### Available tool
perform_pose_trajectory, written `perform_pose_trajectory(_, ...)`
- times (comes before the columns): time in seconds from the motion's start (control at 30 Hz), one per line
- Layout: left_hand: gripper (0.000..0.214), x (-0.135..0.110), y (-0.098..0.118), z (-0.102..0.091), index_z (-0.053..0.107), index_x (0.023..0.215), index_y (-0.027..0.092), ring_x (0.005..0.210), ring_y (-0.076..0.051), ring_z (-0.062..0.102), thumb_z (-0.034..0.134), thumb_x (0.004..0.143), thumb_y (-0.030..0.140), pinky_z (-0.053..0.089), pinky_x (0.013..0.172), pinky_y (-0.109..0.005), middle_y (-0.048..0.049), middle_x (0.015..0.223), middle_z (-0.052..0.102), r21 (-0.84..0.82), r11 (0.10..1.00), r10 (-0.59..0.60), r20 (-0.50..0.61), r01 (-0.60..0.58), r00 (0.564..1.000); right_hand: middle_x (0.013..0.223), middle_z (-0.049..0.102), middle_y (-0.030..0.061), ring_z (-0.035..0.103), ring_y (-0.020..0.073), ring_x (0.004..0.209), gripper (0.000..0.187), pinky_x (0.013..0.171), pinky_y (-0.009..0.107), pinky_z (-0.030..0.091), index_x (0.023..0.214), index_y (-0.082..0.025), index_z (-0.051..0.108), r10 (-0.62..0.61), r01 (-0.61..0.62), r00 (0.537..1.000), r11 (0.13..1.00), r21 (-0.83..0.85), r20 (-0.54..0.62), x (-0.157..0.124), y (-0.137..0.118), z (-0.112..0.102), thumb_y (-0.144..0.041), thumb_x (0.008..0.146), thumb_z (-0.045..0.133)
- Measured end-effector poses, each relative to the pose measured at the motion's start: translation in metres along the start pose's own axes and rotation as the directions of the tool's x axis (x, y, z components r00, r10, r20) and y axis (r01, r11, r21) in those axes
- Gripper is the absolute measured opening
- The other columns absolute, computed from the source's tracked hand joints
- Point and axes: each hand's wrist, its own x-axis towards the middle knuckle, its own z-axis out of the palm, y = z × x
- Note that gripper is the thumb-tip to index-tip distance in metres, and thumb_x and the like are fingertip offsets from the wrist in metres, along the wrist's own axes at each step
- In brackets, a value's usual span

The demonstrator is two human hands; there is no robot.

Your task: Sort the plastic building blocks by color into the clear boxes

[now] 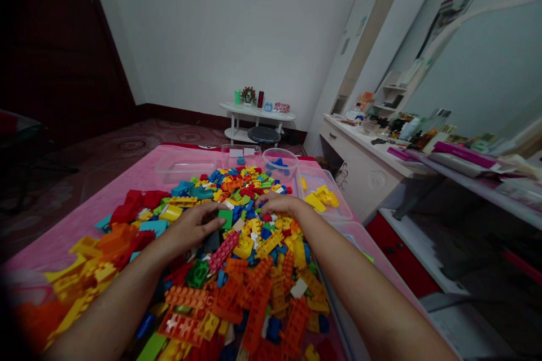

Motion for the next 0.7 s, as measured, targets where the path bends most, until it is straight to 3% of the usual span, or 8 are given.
perform_pose_trajectory(0.2,0.033,0.001,-0.003,0.000,0.064,0.106,0.019,0.091,-0.022,0.062,0.051,0.081,0.036,0.047,0.081,-0.030,-0.0062,0.103,0.068,0.025,1.000,0.006,0.005,-0.007,1.000,0.070,0.061,-0.0045,0.051,0.0074,0.051,0.042,0.046,0.017,0.038,0.096,-0.019,0.064,-0.036,0.035,0.999,0.993,0.111,0.005,-0.013,-0.007,0.012,-0.018,0.054,0.064)
perform_pose_trajectory(0.33,0.034,0.001,-0.005,0.001,0.064,0.106,0.019,0.090,-0.022,0.062,0.051,0.080,0.037,0.047,0.078,-0.029,-0.0058,0.101,0.068,0.023,1.000,0.015,-0.002,-0.015,1.000,0.063,0.058,-0.0054,0.047,0.0075,0.047,0.048,0.043,0.017,0.035,0.101,-0.019,0.063,-0.073,0.073,0.997,0.989,0.125,-0.002,-0.018,-0.012,0.014,-0.022,0.054,0.071)
perform_pose_trajectory(0.5,0.034,0.000,-0.003,0.001,0.063,0.108,0.019,0.085,-0.021,0.062,0.051,0.080,0.035,0.046,0.074,-0.028,-0.0049,0.096,0.068,0.046,0.999,0.008,-0.014,-0.008,1.000,0.066,0.058,-0.0042,0.048,0.0075,0.051,0.049,0.046,0.017,0.036,0.108,-0.019,0.063,-0.210,0.210,0.978,0.962,0.174,-0.020,-0.041,-0.019,0.015,-0.027,0.061,0.074)
perform_pose_trajectory(0.7,0.035,-0.003,0.004,-0.002,0.064,0.109,0.020,0.089,-0.021,0.061,0.053,0.079,0.035,0.045,0.075,-0.028,-0.0051,0.099,0.068,0.090,0.996,-0.011,-0.023,0.013,1.000,0.073,0.061,-0.0018,0.052,0.0076,0.057,0.041,0.052,0.018,0.041,0.104,-0.018,0.067,-0.232,0.243,0.969,0.955,0.171,-0.081,-0.068,-0.028,0.019,-0.026,0.065,0.075)
